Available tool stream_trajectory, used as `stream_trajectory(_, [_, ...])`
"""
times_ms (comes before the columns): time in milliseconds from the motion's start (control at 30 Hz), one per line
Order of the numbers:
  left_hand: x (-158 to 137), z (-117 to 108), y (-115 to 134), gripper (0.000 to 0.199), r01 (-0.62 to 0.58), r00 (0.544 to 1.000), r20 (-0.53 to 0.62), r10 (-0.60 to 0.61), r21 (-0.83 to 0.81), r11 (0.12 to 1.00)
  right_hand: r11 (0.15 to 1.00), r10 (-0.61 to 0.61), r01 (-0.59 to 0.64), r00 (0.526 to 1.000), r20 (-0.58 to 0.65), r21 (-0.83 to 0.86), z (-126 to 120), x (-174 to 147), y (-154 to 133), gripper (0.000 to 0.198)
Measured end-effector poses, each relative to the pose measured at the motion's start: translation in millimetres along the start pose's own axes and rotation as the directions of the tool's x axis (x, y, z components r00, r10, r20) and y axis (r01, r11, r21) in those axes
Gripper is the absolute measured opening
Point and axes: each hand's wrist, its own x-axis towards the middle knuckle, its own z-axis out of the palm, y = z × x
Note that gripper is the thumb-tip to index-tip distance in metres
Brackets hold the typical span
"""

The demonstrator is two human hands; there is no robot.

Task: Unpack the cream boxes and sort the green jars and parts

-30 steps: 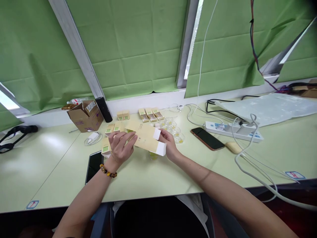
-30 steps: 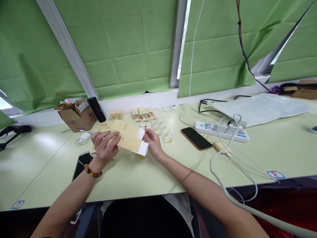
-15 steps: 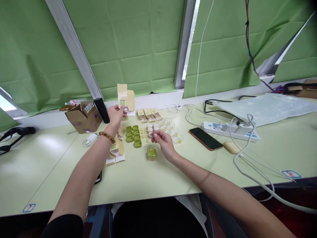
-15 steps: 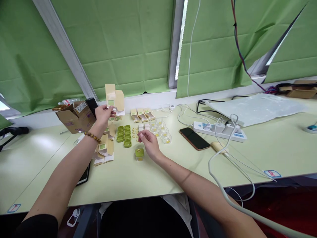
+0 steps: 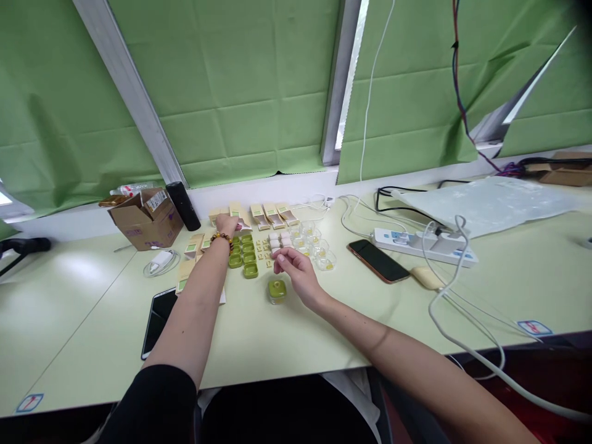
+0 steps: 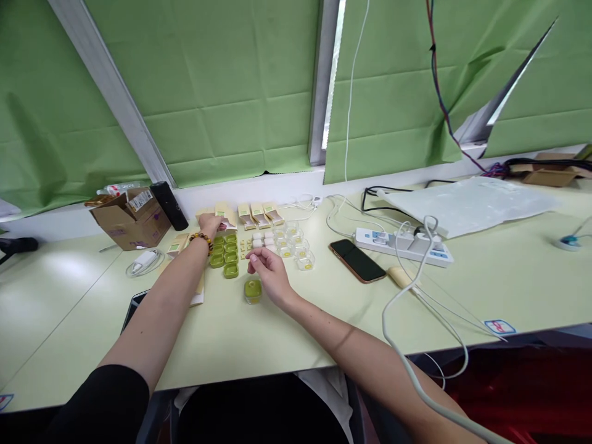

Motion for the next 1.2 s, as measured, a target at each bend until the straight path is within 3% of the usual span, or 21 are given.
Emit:
stream_trajectory(133, [8,11,-7,0.043,0.044,0.999,0.016,-0.044,0.052,0.998,1.000,0.012,-0.012,1.000,0.014,0.004,1,-1,0,0.038])
stream_trajectory(333, [17,16,-15,0.016,0.073,0.996,0.035,-0.078,0.132,0.989,0.998,-0.022,0.024,0.999,0.040,-0.056,3,-5,-5,0.037])
stream_trajectory(600, [-1,0,-8,0.027,-0.074,0.994,0.085,0.063,0.128,0.989,0.987,-0.074,0.078,0.997,0.034,-0.139,1,-6,-7,0.030])
stream_trajectory(800, [-35,-21,14,0.024,-0.247,0.957,0.171,0.233,0.068,0.967,0.994,-0.079,0.075,0.995,-0.057,-0.077,-11,13,-12,0.027])
stream_trajectory(867, [-62,-31,15,0.020,-0.312,0.924,0.240,0.296,0.030,0.950,0.995,-0.056,0.050,0.997,-0.062,-0.082,-16,20,-11,0.025])
stream_trajectory(967, [-114,-51,9,0.019,-0.479,0.781,0.418,0.464,-0.076,0.874,0.980,0.039,-0.032,0.999,0.029,-0.198,-24,27,-7,0.019])
stream_trajectory(1067, [-166,-71,-6,0.016,-0.573,0.673,0.551,0.494,-0.034,0.819,0.898,0.198,-0.101,0.962,0.189,-0.428,-34,28,1,0.011])
stream_trajectory(1200, [-204,-82,-28,0.022,-0.695,0.619,0.575,0.535,0.083,0.714,0.751,0.332,-0.046,0.888,0.318,-0.658,-47,18,7,0.034])
